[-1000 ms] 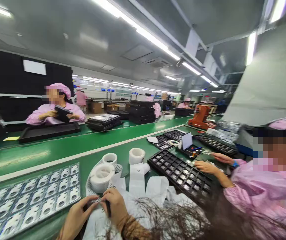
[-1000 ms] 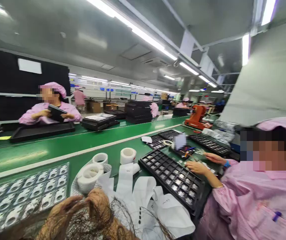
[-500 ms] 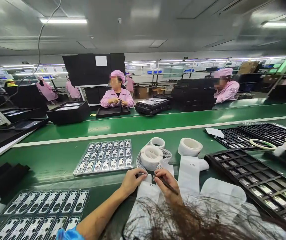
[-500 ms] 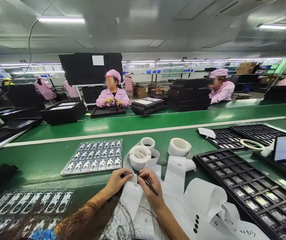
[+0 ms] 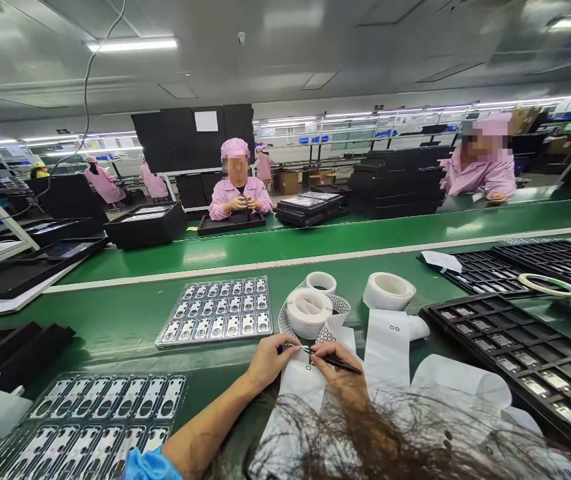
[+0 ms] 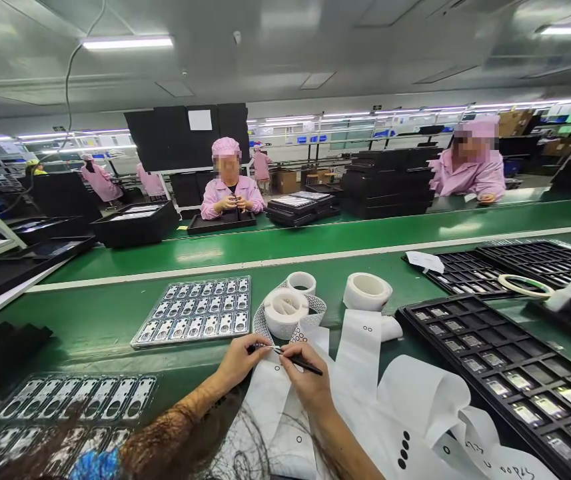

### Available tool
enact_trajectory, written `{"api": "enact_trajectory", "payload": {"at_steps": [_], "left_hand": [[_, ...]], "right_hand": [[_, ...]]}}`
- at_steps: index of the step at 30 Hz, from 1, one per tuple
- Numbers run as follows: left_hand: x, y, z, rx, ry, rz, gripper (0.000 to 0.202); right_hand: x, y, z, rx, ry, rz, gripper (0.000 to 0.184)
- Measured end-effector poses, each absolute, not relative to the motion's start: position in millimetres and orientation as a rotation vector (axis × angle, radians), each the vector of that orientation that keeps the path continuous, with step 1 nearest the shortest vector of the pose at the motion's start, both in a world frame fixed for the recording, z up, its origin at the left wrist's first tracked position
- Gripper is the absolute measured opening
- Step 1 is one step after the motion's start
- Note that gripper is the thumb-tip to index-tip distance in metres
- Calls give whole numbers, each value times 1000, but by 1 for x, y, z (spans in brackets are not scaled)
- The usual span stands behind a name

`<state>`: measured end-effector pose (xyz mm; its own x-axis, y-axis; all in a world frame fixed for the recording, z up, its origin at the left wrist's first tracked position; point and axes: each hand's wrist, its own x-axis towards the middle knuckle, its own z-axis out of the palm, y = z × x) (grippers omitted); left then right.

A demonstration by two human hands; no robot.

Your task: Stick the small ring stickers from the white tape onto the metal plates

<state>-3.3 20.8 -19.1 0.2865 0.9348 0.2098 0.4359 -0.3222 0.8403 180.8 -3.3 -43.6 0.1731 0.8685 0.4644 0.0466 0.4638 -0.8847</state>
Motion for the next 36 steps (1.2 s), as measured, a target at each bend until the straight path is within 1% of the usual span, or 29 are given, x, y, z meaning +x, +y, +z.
{"api": "enact_trajectory", "payload": {"at_steps": [9,17,22,31,36], "left_hand": [[-2,21,-18,1894,1226,937,23],[-5,12,-5,1914,1201,908,25],[-3,18,-13,1917,1222,913,23],[-3,20,-17,1933,1241,892,29],[-3,18,-14,1930,1301,910,37]], "right_hand": [[179,-3,-43,-950,-1222,757,9],[179,-5,-42,-1020,-1197,799,14],[178,-6,-39,-1059,-1152,826,18],[178,-6,-38,-1053,-1094,897,22],[180,-4,-36,-1038,-1057,890,22]]}}
